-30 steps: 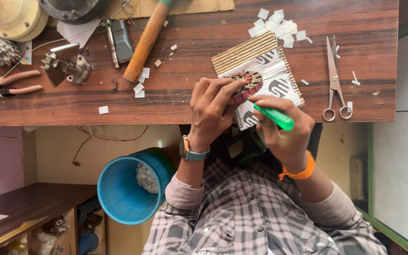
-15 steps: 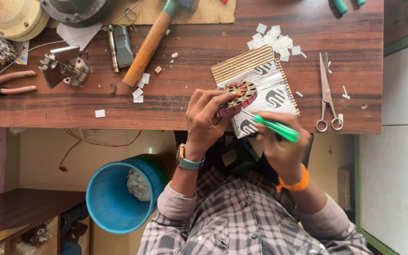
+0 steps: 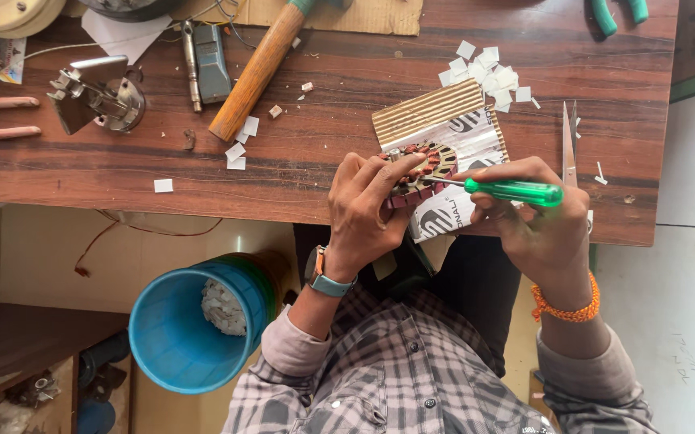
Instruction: The person holds a circular motor component with copper windings on the workbench and uses a green-handled screwdriver to pry and adjust parts of it, rotating the component between adjustments while working around its slots.
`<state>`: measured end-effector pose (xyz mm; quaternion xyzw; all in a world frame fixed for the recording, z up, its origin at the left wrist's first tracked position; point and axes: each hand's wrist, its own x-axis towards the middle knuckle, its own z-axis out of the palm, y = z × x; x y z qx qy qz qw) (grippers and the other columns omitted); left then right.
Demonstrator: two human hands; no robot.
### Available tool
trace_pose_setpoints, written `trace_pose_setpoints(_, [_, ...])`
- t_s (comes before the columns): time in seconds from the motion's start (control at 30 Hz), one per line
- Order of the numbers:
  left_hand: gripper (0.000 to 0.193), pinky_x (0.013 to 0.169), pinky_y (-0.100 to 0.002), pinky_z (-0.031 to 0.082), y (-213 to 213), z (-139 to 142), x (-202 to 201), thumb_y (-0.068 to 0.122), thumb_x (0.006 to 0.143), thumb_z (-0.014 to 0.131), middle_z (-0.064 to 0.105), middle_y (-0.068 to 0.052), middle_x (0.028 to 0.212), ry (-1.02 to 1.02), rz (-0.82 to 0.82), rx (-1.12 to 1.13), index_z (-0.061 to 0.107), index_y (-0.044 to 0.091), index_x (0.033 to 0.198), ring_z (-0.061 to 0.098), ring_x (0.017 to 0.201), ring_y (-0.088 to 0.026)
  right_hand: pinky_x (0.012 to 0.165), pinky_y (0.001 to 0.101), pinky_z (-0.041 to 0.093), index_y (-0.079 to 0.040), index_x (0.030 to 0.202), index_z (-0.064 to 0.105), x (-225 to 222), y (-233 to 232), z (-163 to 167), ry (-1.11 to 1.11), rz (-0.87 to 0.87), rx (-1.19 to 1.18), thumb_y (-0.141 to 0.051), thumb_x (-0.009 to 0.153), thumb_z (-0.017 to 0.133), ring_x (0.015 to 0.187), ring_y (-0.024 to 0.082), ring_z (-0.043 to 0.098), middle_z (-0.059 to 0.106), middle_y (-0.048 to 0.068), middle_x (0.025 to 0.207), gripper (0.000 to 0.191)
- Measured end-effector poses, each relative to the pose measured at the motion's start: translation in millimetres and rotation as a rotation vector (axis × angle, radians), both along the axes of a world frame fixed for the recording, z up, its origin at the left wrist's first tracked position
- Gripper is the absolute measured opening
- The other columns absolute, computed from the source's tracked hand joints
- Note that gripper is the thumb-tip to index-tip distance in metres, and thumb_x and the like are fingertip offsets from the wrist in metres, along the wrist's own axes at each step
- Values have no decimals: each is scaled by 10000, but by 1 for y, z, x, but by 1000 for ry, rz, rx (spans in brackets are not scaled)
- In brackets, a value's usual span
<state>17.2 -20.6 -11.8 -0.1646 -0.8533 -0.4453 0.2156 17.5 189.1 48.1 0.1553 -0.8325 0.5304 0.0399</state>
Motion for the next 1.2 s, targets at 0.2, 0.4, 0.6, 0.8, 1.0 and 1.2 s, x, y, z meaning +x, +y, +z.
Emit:
trace_pose_setpoints(0.2, [649,849,-349,489,-2,1,-3,50,760,789,702,41,1035,-36,-45,59,613,131,1379,539,875,-196,781,261,635,30,1131,673,-9,-2,7,-16,44,104,32,961,710,932,137,758,768,111,1046,173])
trace_pose_setpoints(0.4, [495,868,-362,477,-6,0,-3,72,769,826,627,-4,976,-25,-58,-11,693,166,1237,556,942,-232,788,267,634,29,1146,666,-21,-7,3,-64,41,57,56,978,707,930,149,745,756,120,1048,175])
trace_pose_setpoints(0.6, [482,870,-362,483,-4,3,-1,57,758,816,643,-6,982,-33,-46,10,712,164,1217,554,933,-229,773,263,649,-1,1112,675,-16,-12,10,104,148,134,45,926,740,915,166,770,768,114,1058,202])
trace_pose_setpoints(0.8, [472,862,-351,489,-9,0,-2,50,771,827,661,1,1017,-71,-71,46,718,164,1216,568,952,-225,663,286,581,-7,1113,701,-10,-9,-2,240,127,230,-59,917,798,791,182,753,769,126,982,225])
trace_pose_setpoints(1.0, [456,926,-352,514,-20,-17,2,44,743,826,692,6,1099,-43,-127,102,730,167,1171,578,1015,-226,536,236,574,-14,1156,571,24,17,-24,104,2,-404,-173,1079,685,647,163,714,737,254,1031,209])
trace_pose_setpoints(1.2, [404,933,-340,528,-23,-38,-7,67,801,843,684,-2,1087,20,-136,228,731,147,1181,568,1032,-214,520,233,547,2,1142,540,40,21,-52,-3,-102,-444,-169,1131,677,592,152,671,725,294,1050,219])
